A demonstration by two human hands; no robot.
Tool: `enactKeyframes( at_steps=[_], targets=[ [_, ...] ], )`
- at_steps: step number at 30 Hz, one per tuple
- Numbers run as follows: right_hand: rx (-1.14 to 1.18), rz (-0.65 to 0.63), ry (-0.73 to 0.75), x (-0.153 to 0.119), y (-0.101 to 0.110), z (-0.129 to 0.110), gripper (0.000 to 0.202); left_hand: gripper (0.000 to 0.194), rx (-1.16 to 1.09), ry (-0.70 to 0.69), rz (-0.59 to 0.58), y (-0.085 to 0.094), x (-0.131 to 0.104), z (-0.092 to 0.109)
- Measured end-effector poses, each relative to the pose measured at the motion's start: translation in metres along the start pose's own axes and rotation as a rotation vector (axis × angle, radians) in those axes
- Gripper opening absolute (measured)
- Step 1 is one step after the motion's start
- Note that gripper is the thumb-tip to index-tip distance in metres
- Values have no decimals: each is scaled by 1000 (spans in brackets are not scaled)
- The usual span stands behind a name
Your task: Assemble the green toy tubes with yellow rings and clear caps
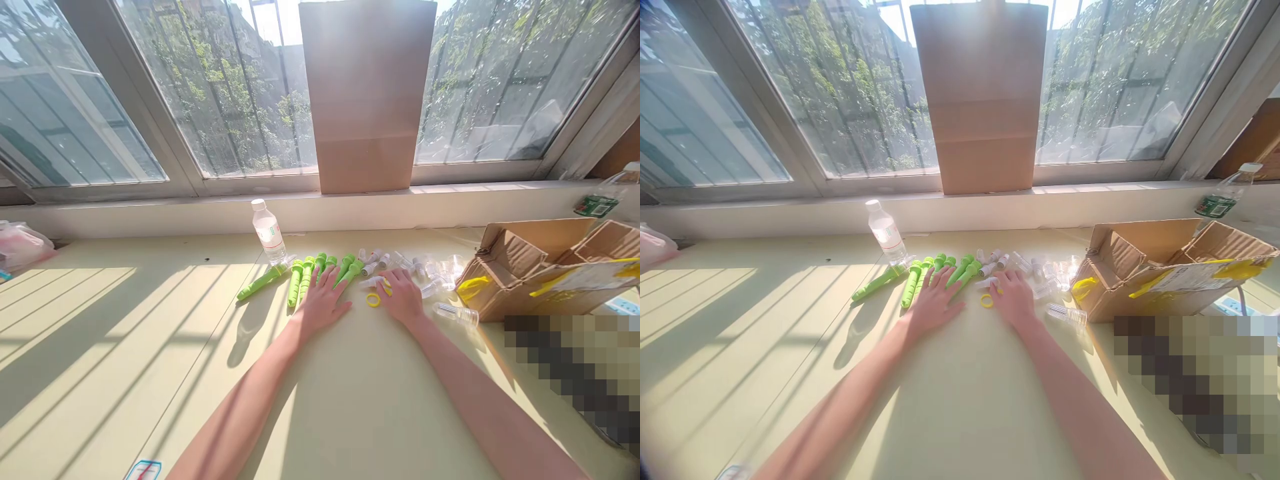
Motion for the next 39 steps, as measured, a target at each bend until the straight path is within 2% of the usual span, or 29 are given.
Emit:
enactKeyframes(
  at_steps=[8, 16, 26, 32, 36, 39],
  targets=[
    [22, -49, 19, 0, -3, 2, 20, 40, -39, -48, -31, 4, 1, 3],
    [53, -94, 75, 0, -7, 4, 24, 36, 14, -93, -43, 7, 1, 4],
    [51, -132, 76, 0, -7, 4, 32, 48, 29, 9, -58, 6, 2, 4],
    [73, -144, 93, 0, -7, 5, 43, 36, 37, 52, -68, 9, 3, 5],
    [79, -153, 101, 0, -7, 5, 47, 41, 44, 80, -58, 8, 3, 6],
    [78, -151, 107, 0, -7, 4, 48, 34, 64, 70, -71, 6, 3, 6]
  ],
)
Point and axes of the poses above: each hand's wrist, its own x-axis towards the middle knuckle, its own y-axis out of the back of the hand, z = x × y, the point moved 2 cm from there along x, towards the middle knuckle, and after that the axes turned 5 degrees about -z, right-handed, at the moved point
